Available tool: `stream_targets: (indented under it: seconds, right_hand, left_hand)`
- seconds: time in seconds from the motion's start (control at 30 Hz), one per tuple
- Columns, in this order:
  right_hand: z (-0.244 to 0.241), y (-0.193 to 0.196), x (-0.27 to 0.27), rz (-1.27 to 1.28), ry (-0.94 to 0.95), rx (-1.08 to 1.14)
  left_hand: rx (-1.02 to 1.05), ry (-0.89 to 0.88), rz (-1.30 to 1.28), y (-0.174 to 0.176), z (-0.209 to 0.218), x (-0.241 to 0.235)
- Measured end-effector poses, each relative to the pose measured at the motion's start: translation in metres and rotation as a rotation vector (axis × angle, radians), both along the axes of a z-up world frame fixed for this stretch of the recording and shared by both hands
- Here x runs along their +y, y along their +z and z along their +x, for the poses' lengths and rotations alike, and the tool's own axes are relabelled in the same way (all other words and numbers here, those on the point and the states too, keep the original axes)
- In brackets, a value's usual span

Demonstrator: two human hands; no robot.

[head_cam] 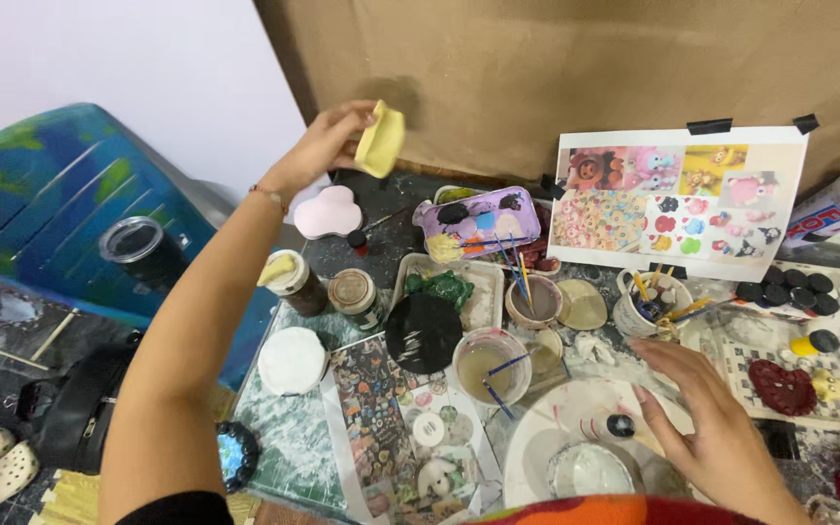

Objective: The person paints a small yellow clay figurine with a brush, then cleans their hands with a tissue and hand sanitizer. They then pick up a yellow clay bowl, apply a clear liquid with a brush, and dry it with a hair dryer.

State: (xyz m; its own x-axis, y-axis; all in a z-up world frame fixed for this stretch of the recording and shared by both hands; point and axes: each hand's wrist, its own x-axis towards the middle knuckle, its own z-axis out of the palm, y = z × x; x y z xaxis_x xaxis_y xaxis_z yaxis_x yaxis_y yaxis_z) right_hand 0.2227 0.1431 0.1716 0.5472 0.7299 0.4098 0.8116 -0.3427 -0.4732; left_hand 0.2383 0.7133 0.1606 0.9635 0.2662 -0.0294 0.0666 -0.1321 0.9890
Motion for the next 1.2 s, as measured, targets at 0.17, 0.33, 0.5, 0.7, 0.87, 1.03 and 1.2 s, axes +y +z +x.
stream_targets:
  seconds: [0.17, 0.33, 0.5, 0.7, 0.87, 1.03, 1.2]
  right_hand:
    - [-0.028, 0.018, 0.004, 0.085, -0.010, 0.160]
    - [-0.053, 0.035, 0.005, 0.193, 0.049, 0.092]
    - [-0.072, 0.051, -0.008, 0.313, 0.128, 0.072]
    - [-0.080, 0.059, -0.033, 0.351, 0.085, 0.084]
    - [-0.077, 0.044, -0.053, 0.457, 0.101, 0.393]
    - [-0.073, 0.038, -0.066, 0.379, 0.070, 0.360]
    - [-0.074, 0.029, -0.073, 0.299, 0.079, 0.209]
  left_hand:
    - [-0.159, -0.259, -0.635, 0.032, -0.046, -0.098]
    - [-0.175, -0.484, -0.815, 0.043, -0.087, -0.207]
    - [-0.035, -0.584, -0.839, 0.033, -0.109, -0.280]
    - [0.044, -0.643, -0.826, 0.012, -0.121, -0.337]
    - [0.115, -0.699, -0.768, 0.000, -0.129, -0.363]
    - [0.163, -0.680, -0.785, -0.008, -0.139, -0.381]
    - [0.188, -0.626, -0.833, -0.024, -0.146, -0.398]
